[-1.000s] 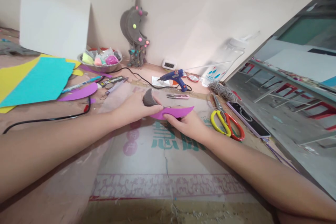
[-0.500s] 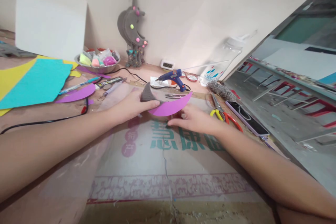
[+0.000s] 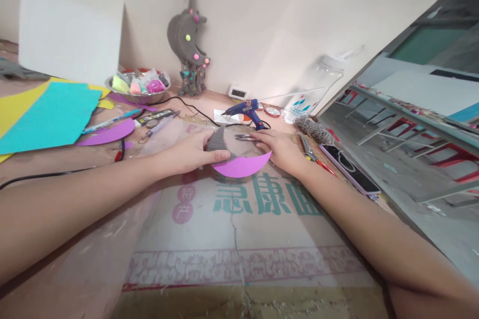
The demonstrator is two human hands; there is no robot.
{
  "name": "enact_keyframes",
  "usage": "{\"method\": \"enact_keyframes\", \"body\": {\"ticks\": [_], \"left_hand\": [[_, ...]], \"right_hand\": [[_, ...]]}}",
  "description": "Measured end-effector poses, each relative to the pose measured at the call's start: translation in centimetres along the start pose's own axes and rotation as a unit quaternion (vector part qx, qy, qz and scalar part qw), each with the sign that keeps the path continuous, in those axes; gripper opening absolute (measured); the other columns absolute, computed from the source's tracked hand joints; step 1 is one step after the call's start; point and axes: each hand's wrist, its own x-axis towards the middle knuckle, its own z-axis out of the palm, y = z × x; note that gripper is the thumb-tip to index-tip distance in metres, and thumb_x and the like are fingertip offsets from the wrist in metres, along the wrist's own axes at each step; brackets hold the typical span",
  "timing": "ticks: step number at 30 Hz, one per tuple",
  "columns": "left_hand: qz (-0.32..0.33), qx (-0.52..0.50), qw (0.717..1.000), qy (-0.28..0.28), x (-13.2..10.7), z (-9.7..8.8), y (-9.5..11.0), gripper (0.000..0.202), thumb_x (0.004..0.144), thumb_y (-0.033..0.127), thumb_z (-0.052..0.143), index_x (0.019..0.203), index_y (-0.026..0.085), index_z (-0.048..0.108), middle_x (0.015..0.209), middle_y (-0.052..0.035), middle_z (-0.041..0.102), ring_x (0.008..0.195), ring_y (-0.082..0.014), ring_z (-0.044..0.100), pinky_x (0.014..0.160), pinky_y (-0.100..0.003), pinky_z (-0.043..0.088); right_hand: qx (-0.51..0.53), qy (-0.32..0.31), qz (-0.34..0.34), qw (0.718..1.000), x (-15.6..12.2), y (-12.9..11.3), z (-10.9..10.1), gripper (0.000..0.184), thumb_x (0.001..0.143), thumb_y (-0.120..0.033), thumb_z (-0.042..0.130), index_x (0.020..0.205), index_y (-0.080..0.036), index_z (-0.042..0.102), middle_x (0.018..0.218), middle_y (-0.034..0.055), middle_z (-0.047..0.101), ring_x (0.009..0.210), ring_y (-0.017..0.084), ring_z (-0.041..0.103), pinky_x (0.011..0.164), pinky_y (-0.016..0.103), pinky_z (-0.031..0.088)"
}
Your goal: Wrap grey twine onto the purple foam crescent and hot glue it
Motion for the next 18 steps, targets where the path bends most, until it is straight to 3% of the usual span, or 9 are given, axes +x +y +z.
{"method": "enact_keyframes", "body": {"ticks": [6,10,14,18], "left_hand": [[-0.016,0.001,0.999,-0.032,0.0,0.0,-0.3,0.055,0.077,0.045,0.064,0.125,0.021,0.055,0.122,-0.0056,0.064,0.11,-0.0234,0.059,0.094,-0.037,0.046],[-0.051,0.027,0.998,-0.021,-0.2,0.0,-0.2,0.043,0.076,0.048,0.063,0.109,0.02,0.065,0.108,-0.004,0.07,0.099,-0.0226,0.063,0.084,-0.033,0.05],[-0.094,0.078,0.992,0.009,-0.5,0.1,0.1,0.038,0.079,0.053,0.057,0.092,0.019,0.07,0.089,-0.0032,0.072,0.081,-0.0199,0.064,0.068,-0.028,0.049],[-0.061,0.024,0.998,0.013,-0.4,0.3,0.0,0.044,0.084,0.053,0.051,0.111,0.02,0.063,0.099,-0.0043,0.071,0.082,-0.0182,0.064,0.067,-0.027,0.05]], "right_hand": [[-0.085,0.0,-0.018,0.996,0.0,-0.2,0.5,0.036,0.093,-0.024,0.04,0.12,-0.013,0.061,0.106,0.0155,0.063,0.097,0.025,0.059,0.084,0.038,0.047],[-0.073,0.002,0.016,0.997,-0.2,-0.3,0.5,0.035,0.089,-0.014,0.037,0.114,-0.012,0.06,0.104,0.0146,0.063,0.095,0.024,0.058,0.083,0.036,0.046],[0.051,0.061,0.105,0.991,-0.1,-0.7,0.0,0.032,0.081,-0.009,0.038,0.106,-0.015,0.056,0.09,0.0083,0.063,0.08,0.019,0.058,0.076,0.033,0.046],[0.238,0.143,0.167,0.946,-0.1,-2.3,-1.2,0.023,0.077,-0.008,0.034,0.084,-0.02,0.052,0.069,0.0009,0.051,0.066,0.015,0.051,0.065,0.028,0.043]]}}
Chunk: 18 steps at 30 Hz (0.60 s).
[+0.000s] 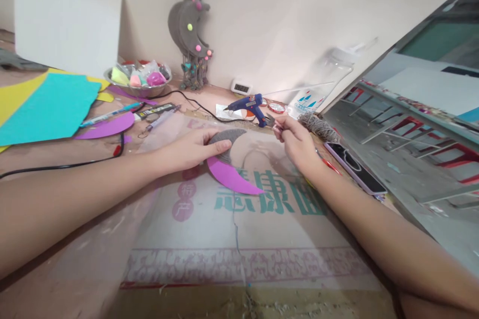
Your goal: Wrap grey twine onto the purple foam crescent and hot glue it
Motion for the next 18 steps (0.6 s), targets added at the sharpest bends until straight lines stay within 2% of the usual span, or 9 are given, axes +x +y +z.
{"method": "enact_keyframes", "body": {"ticks": [2,3,5,7,9,12,15,18], "left_hand": [[0.016,-0.029,0.999,-0.002,0.2,0.0,-0.1,0.043,0.086,0.049,0.049,0.116,0.02,0.06,0.106,-0.0044,0.069,0.089,-0.0181,0.063,0.073,-0.027,0.05],[0.018,-0.035,0.999,-0.001,0.3,0.0,-0.2,0.042,0.087,0.048,0.049,0.117,0.02,0.06,0.108,-0.0046,0.068,0.092,-0.0184,0.063,0.075,-0.027,0.05],[0.021,-0.033,0.999,0.0,0.5,-0.1,-0.4,0.042,0.087,0.047,0.05,0.117,0.019,0.06,0.108,-0.0051,0.068,0.093,-0.019,0.062,0.078,-0.028,0.049],[0.032,-0.023,0.999,-0.006,0.7,-0.2,-0.5,0.043,0.086,0.046,0.051,0.116,0.018,0.06,0.107,-0.0052,0.068,0.093,-0.0193,0.062,0.079,-0.029,0.049],[0.047,-0.005,0.999,-0.012,0.8,-0.3,-0.7,0.042,0.084,0.046,0.054,0.114,0.018,0.061,0.106,-0.0045,0.069,0.094,-0.0196,0.062,0.08,-0.029,0.049],[0.058,0.015,0.998,-0.013,0.9,-0.4,-0.9,0.04,0.082,0.042,0.058,0.115,0.019,0.062,0.107,-0.0033,0.068,0.097,-0.0195,0.061,0.084,-0.029,0.048],[0.05,0.021,0.998,-0.012,0.8,-0.4,-0.7,0.042,0.082,0.042,0.058,0.118,0.02,0.061,0.109,-0.0036,0.068,0.098,-0.0204,0.061,0.088,-0.033,0.047],[0.034,0.028,0.999,-0.014,0.6,-0.3,-0.5,0.043,0.082,0.044,0.057,0.117,0.02,0.061,0.108,-0.0042,0.068,0.097,-0.021,0.061,0.088,-0.034,0.047]], "right_hand": [[0.058,-0.005,0.025,0.998,-0.9,-1.6,-0.2,0.019,0.079,-0.01,0.034,0.078,-0.021,0.05,0.063,-0.0005,0.045,0.061,0.014,0.047,0.059,0.028,0.041],[0.062,-0.012,0.026,0.998,-1.6,-2.4,-0.2,0.019,0.081,-0.012,0.035,0.081,-0.021,0.052,0.065,0.0,0.046,0.062,0.014,0.048,0.059,0.028,0.041],[0.026,-0.026,0.013,0.999,-2.9,-3.8,-0.3,0.024,0.09,-0.022,0.034,0.095,-0.02,0.057,0.075,0.0027,0.053,0.071,0.016,0.052,0.066,0.03,0.043],[-0.025,-0.056,-0.029,0.998,-4.1,-4.8,-0.1,0.029,0.094,-0.03,0.034,0.108,-0.021,0.057,0.089,0.0056,0.059,0.083,0.018,0.056,0.074,0.032,0.045],[-0.086,-0.085,-0.09,0.989,-4.6,-5.2,0.2,0.031,0.095,-0.036,0.037,0.115,-0.021,0.056,0.095,0.0073,0.061,0.088,0.02,0.057,0.077,0.033,0.045],[-0.188,-0.118,-0.169,0.96,-4.7,-5.0,0.9,0.035,0.096,-0.037,0.036,0.117,-0.017,0.057,0.087,0.008,0.06,0.079,0.02,0.056,0.07,0.032,0.044],[-0.248,-0.125,-0.207,0.938,-4.5,-4.7,1.2,0.037,0.097,-0.036,0.034,0.113,-0.016,0.059,0.082,0.0074,0.059,0.071,0.018,0.054,0.065,0.031,0.043],[-0.262,-0.114,-0.212,0.935,-4.5,-4.6,1.2,0.037,0.097,-0.036,0.033,0.108,-0.016,0.062,0.078,0.0066,0.058,0.07,0.017,0.053,0.065,0.03,0.042]]}}
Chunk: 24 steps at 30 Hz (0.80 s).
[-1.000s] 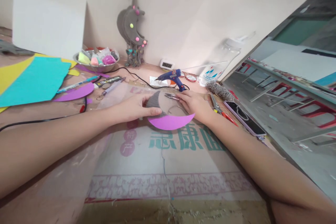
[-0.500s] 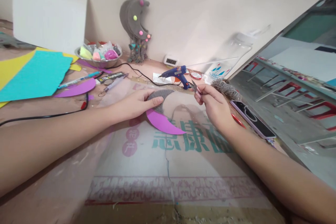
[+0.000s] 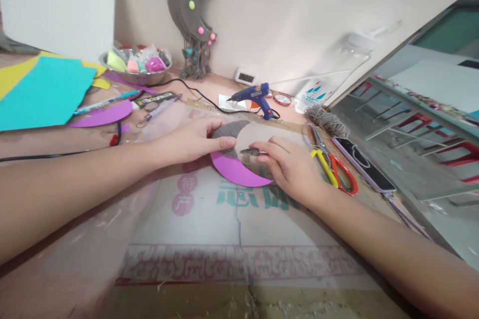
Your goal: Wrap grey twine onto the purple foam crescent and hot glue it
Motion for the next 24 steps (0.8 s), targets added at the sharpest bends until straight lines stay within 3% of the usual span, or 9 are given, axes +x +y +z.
{"method": "enact_keyframes", "body": {"ticks": [6,18,24], "left_hand": [[0.008,-0.006,1.0,0.0,0.0,0.02,0.02,0.037,0.082,0.042,0.058,0.113,0.021,0.064,0.106,-0.0017,0.07,0.095,-0.0191,0.063,0.082,-0.028,0.048],[0.007,-0.027,1.0,-0.001,-0.02,0.05,0.23,0.033,0.082,0.039,0.058,0.108,0.022,0.065,0.109,-0.0009,0.069,0.1,-0.0194,0.062,0.087,-0.028,0.046],[0.025,-0.041,0.999,-0.01,0.03,0.05,-0.09,0.039,0.083,0.04,0.056,0.115,0.019,0.062,0.111,-0.0038,0.068,0.102,-0.0205,0.061,0.09,-0.032,0.046]], "right_hand": [[-0.009,-0.011,-0.002,1.0,0.03,-0.26,-0.14,0.036,0.097,-0.036,0.034,0.108,-0.016,0.063,0.078,0.0067,0.059,0.071,0.018,0.054,0.065,0.03,0.042],[-0.031,-0.011,-0.015,0.999,0.18,-0.5,-0.06,0.035,0.096,-0.035,0.037,0.107,-0.015,0.064,0.079,0.0068,0.06,0.071,0.017,0.053,0.065,0.029,0.041],[0.005,-0.008,-0.005,1.0,0.11,-0.56,-0.03,0.033,0.096,-0.033,0.039,0.107,-0.014,0.063,0.078,0.006,0.059,0.07,0.016,0.054,0.065,0.028,0.042]]}}
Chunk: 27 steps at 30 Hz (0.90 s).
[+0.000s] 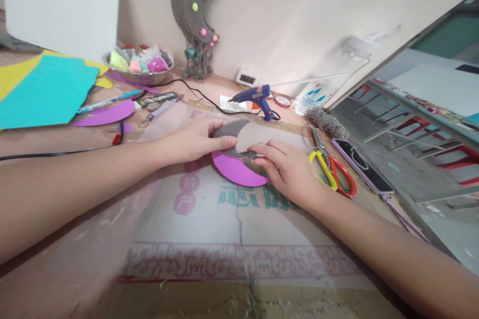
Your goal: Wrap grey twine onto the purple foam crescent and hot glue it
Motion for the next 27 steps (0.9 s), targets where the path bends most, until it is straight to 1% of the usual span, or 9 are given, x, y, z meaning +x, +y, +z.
{"method": "enact_keyframes", "body": {"ticks": [4,9,14,19,23,27], "left_hand": [[0.016,0.01,1.0,-0.005,0.12,-0.08,-0.41,0.043,0.084,0.042,0.056,0.119,0.017,0.06,0.112,-0.0058,0.068,0.102,-0.0213,0.061,0.09,-0.033,0.046],[0.018,0.012,1.0,-0.005,0.14,-0.1,-0.6,0.044,0.084,0.043,0.055,0.12,0.018,0.06,0.112,-0.0061,0.068,0.102,-0.0223,0.061,0.089,-0.035,0.047],[0.016,0.019,1.0,-0.005,0.1,-0.17,-0.74,0.045,0.084,0.044,0.055,0.121,0.018,0.058,0.115,-0.0061,0.067,0.103,-0.0223,0.061,0.091,-0.037,0.046],[0.02,0.03,0.999,-0.003,0.09,-0.25,-0.79,0.045,0.085,0.044,0.054,0.121,0.018,0.058,0.117,-0.0057,0.066,0.103,-0.0211,0.06,0.091,-0.034,0.045],[0.023,0.031,0.999,-0.007,0.03,-0.22,-0.59,0.044,0.086,0.043,0.054,0.121,0.018,0.058,0.117,-0.0052,0.066,0.104,-0.0206,0.06,0.091,-0.033,0.045],[0.016,0.04,0.999,0.002,-0.05,-0.16,-0.45,0.042,0.086,0.042,0.054,0.121,0.019,0.058,0.113,-0.0049,0.068,0.101,-0.0212,0.062,0.087,-0.033,0.047]], "right_hand": [[0.031,0.0,0.012,0.999,-0.11,0.2,0.12,0.032,0.096,-0.033,0.041,0.109,-0.014,0.063,0.078,0.0051,0.059,0.069,0.015,0.054,0.064,0.027,0.042],[0.027,0.013,0.001,1.0,-0.15,0.3,0.17,0.032,0.095,-0.033,0.041,0.108,-0.013,0.064,0.076,0.0051,0.058,0.068,0.015,0.053,0.064,0.027,0.042],[0.028,0.004,0.001,1.0,-0.22,0.21,0.18,0.033,0.095,-0.033,0.041,0.109,-0.013,0.063,0.077,0.0055,0.058,0.069,0.016,0.053,0.064,0.027,0.041],[0.048,-0.004,0.016,0.999,-0.19,0.23,0.17,0.032,0.096,-0.032,0.04,0.109,-0.015,0.063,0.077,0.0052,0.059,0.069,0.015,0.054,0.065,0.027,0.042],[0.051,-0.001,0.012,0.999,-0.11,0.22,0.14,0.032,0.096,-0.032,0.04,0.108,-0.014,0.063,0.077,0.0053,0.059,0.069,0.015,0.054,0.065,0.027,0.042],[0.045,0.0,0.006,0.999,-0.15,0.25,0.17,0.031,0.095,-0.031,0.042,0.108,-0.013,0.064,0.078,0.0057,0.059,0.069,0.015,0.054,0.065,0.027,0.043]]}}
